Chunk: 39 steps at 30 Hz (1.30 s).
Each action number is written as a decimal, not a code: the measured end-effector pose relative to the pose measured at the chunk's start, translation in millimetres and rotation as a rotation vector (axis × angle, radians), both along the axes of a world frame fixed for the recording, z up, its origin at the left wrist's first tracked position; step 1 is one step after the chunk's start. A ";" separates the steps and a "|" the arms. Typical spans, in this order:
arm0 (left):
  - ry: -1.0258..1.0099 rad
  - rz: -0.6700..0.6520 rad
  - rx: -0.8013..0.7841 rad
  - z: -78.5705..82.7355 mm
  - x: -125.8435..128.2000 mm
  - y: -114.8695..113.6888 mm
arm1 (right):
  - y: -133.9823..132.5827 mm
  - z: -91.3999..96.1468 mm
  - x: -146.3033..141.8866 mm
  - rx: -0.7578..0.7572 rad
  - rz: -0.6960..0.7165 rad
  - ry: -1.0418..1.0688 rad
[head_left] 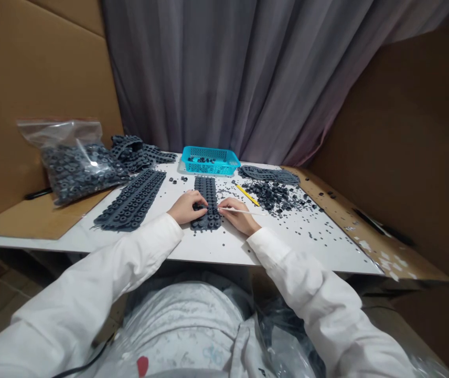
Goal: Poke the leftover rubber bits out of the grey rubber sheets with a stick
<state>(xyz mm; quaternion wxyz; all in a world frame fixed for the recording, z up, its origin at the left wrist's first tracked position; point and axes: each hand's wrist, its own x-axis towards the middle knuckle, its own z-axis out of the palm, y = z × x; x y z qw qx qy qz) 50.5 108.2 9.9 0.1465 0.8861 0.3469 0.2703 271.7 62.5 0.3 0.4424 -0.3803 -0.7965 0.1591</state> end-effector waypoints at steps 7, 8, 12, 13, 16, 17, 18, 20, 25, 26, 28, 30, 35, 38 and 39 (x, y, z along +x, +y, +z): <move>0.222 0.046 -0.091 -9.1 -0.9 0.4 | 5.5 -5.6 -1.8 0.037 -0.014 -0.119; 0.251 0.043 -0.105 -9.4 -0.8 0.5 | 6.0 -6.0 -1.9 0.029 -0.018 -0.129; 0.325 0.038 -0.135 -6.5 -0.2 -0.7 | 6.4 -5.5 -2.7 0.001 -0.028 -0.159; 0.337 0.039 -0.138 -5.4 0.0 -1.4 | 6.3 -4.9 -2.8 0.006 -0.025 -0.167; 0.363 0.046 -0.145 -2.5 0.9 -3.6 | 7.6 -1.4 -2.3 0.049 0.021 -0.216; 0.371 0.048 -0.147 -1.9 1.3 -4.4 | 8.8 0.0 -1.8 0.064 0.046 -0.255; 0.378 0.050 -0.150 -1.5 1.6 -5.0 | 10.6 1.5 -1.2 0.075 0.068 -0.304; 0.389 0.056 -0.154 -1.2 2.2 -6.0 | 15.1 4.4 -0.2 0.089 0.097 -0.413; 0.401 0.070 -0.156 -2.2 3.5 -6.8 | 26.6 9.4 -2.9 0.116 0.139 -0.554; 0.403 0.073 -0.158 -2.3 3.7 -6.8 | 28.3 9.7 -4.3 0.116 0.147 -0.555; 0.409 0.079 -0.162 -2.2 4.1 -7.1 | 31.5 9.3 -6.4 0.088 0.134 -0.499; 0.413 0.080 -0.167 -1.9 4.2 -7.3 | 35.4 8.0 -6.2 0.044 0.083 -0.402; 0.401 0.076 -0.172 -2.0 3.3 -6.8 | 43.0 4.7 4.9 0.013 -0.110 -0.200; 0.378 0.071 -0.170 -2.3 2.6 -6.1 | 39.7 3.8 6.8 0.010 -0.189 -0.073; 0.370 0.071 -0.170 -2.3 2.4 -6.0 | 37.4 3.4 5.4 -0.014 -0.169 -0.032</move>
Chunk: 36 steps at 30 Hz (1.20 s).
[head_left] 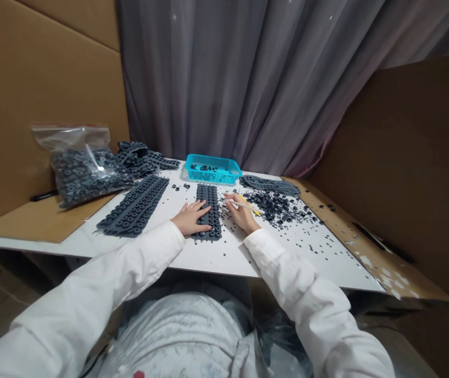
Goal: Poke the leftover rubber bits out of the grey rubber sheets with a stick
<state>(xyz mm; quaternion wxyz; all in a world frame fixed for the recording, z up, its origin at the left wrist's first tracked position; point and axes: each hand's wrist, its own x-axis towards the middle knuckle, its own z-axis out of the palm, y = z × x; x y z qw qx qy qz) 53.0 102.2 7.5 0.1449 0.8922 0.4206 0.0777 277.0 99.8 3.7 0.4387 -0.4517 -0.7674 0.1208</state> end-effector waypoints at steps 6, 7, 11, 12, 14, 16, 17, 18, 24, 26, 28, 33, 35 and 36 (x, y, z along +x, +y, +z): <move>-0.027 0.001 0.006 -0.5 -0.4 0.0 | -12.5 -3.7 -12.9 -0.287 0.297 0.177; -0.026 0.000 0.007 -0.5 -0.4 0.0 | -13.1 -4.1 -13.4 -0.292 0.304 0.176; -0.021 -0.002 0.004 -0.4 -0.6 -0.1 | -13.4 -3.6 -11.4 -0.271 0.277 0.165; -0.021 -0.003 0.003 -0.4 -0.7 0.0 | -13.5 -3.3 -10.9 -0.262 0.271 0.154; -0.021 -0.004 0.001 -0.5 -0.8 0.4 | -13.8 -3.0 -10.4 -0.243 0.265 0.131; -0.022 -0.005 0.000 -0.8 -0.9 0.8 | -13.6 -3.8 -10.4 -0.218 0.272 0.111; -0.023 -0.004 0.000 -1.1 -0.9 1.1 | -13.3 -4.6 -10.4 -0.203 0.278 0.098; -0.024 -0.004 0.001 -1.3 -1.0 1.3 | -12.7 -5.6 -10.3 -0.186 0.281 0.079; -0.015 -0.001 -0.006 -1.6 -0.7 1.3 | -7.5 -9.2 -9.1 -0.114 0.252 -0.060; -0.006 0.002 -0.012 -1.2 -0.5 0.9 | -6.1 -8.6 -9.6 -0.093 0.231 -0.107; 0.001 0.005 -0.017 -0.7 -0.2 0.5 | -4.3 -8.5 -10.5 -0.076 0.218 -0.142; -0.001 0.005 -0.023 -0.6 -0.1 0.6 | 3.8 -12.0 -8.2 -0.045 0.170 -0.151; -0.014 0.003 -0.021 -1.5 -0.3 1.4 | 6.4 -12.9 -5.0 -0.031 0.102 -0.105; -0.024 0.003 -0.018 -2.2 -0.4 1.9 | 7.0 -12.8 -3.5 -0.024 0.061 -0.071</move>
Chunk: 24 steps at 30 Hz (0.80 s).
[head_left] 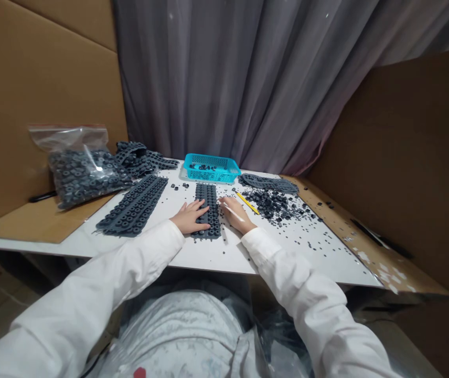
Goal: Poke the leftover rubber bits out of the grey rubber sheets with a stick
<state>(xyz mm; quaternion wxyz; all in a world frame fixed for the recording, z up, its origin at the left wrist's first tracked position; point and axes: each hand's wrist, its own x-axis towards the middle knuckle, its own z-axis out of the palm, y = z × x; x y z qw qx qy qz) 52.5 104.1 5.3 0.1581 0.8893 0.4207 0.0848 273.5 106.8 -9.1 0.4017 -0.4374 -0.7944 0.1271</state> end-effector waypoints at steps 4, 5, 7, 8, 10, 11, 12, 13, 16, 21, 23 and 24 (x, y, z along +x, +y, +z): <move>-0.062 -0.001 0.036 -3.3 -0.9 1.8 | -3.2 4.0 2.3 0.019 -0.115 0.150; -0.082 -0.001 0.050 -4.0 -1.2 2.1 | -4.7 5.2 1.9 0.015 -0.123 0.181; -0.130 0.001 0.082 -5.1 -1.8 2.5 | -7.3 6.6 0.7 -0.016 -0.125 0.228; -0.157 0.002 0.099 -5.4 -1.9 2.8 | -8.2 6.7 0.2 -0.042 -0.125 0.246; -0.216 0.006 0.134 -5.6 -1.6 4.0 | -8.9 5.4 -0.5 -0.107 -0.122 0.275; -0.246 0.010 0.151 -5.7 -1.0 5.1 | -8.9 4.4 -0.7 -0.140 -0.119 0.290; -0.275 0.016 0.168 -5.7 -0.1 6.5 | -8.8 3.2 -0.8 -0.169 -0.115 0.305; -0.302 0.025 0.183 -5.8 1.1 8.3 | -8.8 2.1 -1.0 -0.195 -0.108 0.321; -0.362 0.051 0.217 -6.7 5.4 13.9 | -9.3 0.3 -2.3 -0.259 -0.075 0.364; -0.400 0.063 0.226 -9.7 9.3 19.0 | -12.4 2.0 -6.1 -0.330 -0.028 0.401; -0.407 0.064 0.226 -11.1 9.5 19.3 | -13.1 2.9 -7.0 -0.339 -0.013 0.409; -0.410 0.065 0.226 -11.7 9.5 19.3 | -13.3 3.3 -7.2 -0.342 -0.003 0.409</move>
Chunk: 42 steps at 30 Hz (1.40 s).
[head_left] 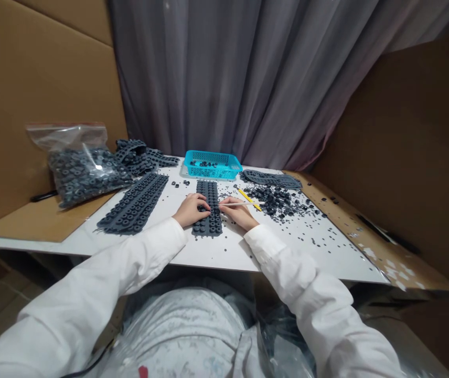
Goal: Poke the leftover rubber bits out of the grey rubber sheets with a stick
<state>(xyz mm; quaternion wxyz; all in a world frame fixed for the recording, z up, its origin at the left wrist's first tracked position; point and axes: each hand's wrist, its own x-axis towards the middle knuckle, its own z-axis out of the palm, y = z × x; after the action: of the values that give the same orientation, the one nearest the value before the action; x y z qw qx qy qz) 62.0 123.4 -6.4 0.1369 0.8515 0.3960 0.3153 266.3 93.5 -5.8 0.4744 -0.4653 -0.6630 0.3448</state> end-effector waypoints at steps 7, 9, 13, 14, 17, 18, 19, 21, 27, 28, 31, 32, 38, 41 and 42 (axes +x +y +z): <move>-0.018 0.001 -0.004 -1.8 1.5 0.0 | -3.7 5.4 0.2 -0.026 0.167 0.015; -0.020 0.002 -0.010 -2.1 2.0 0.5 | -5.4 6.9 0.9 -0.042 0.211 0.027; -0.023 0.007 -0.022 -3.2 2.9 1.7 | -7.2 8.0 3.3 -0.071 0.231 0.048; -0.025 0.009 -0.025 -3.4 3.1 1.9 | -7.3 8.0 3.9 -0.075 0.232 0.051; -0.029 0.013 -0.031 -3.7 3.5 2.3 | -7.5 8.2 5.0 -0.074 0.244 0.043; -0.030 0.014 -0.032 -3.7 3.5 2.3 | -7.5 8.3 5.2 -0.071 0.247 0.035; -0.031 0.014 -0.035 -3.7 3.5 2.4 | -7.5 8.5 5.3 -0.067 0.248 0.026; -0.031 0.014 -0.040 -3.7 3.3 2.6 | -7.3 8.7 5.3 -0.063 0.251 0.014; -0.033 0.025 -0.063 -3.9 3.1 2.9 | -6.2 6.0 5.0 -0.049 0.259 0.006; -0.033 0.027 -0.068 -3.9 3.1 2.8 | -6.2 5.4 4.9 -0.046 0.251 -0.002; -0.030 0.035 -0.079 -3.6 3.1 2.3 | -6.7 4.6 4.3 -0.029 0.229 -0.031; -0.029 0.036 -0.083 -3.5 3.0 2.1 | -7.1 4.8 4.2 -0.014 0.223 -0.046; -0.012 0.045 -0.100 -2.7 3.4 1.9 | -8.6 7.5 3.5 0.080 0.193 -0.137; -0.004 0.048 -0.103 -2.4 3.8 1.7 | -9.0 7.8 3.0 0.082 0.200 -0.151; -0.002 0.049 -0.103 -2.4 4.0 1.4 | -9.2 7.8 2.7 0.081 0.202 -0.154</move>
<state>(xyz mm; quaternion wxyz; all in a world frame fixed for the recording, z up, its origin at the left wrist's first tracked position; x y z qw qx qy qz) 65.9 124.8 -8.8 0.1731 0.8330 0.4323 0.2988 269.1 84.3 2.0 0.4035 -0.4019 -0.7541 0.3272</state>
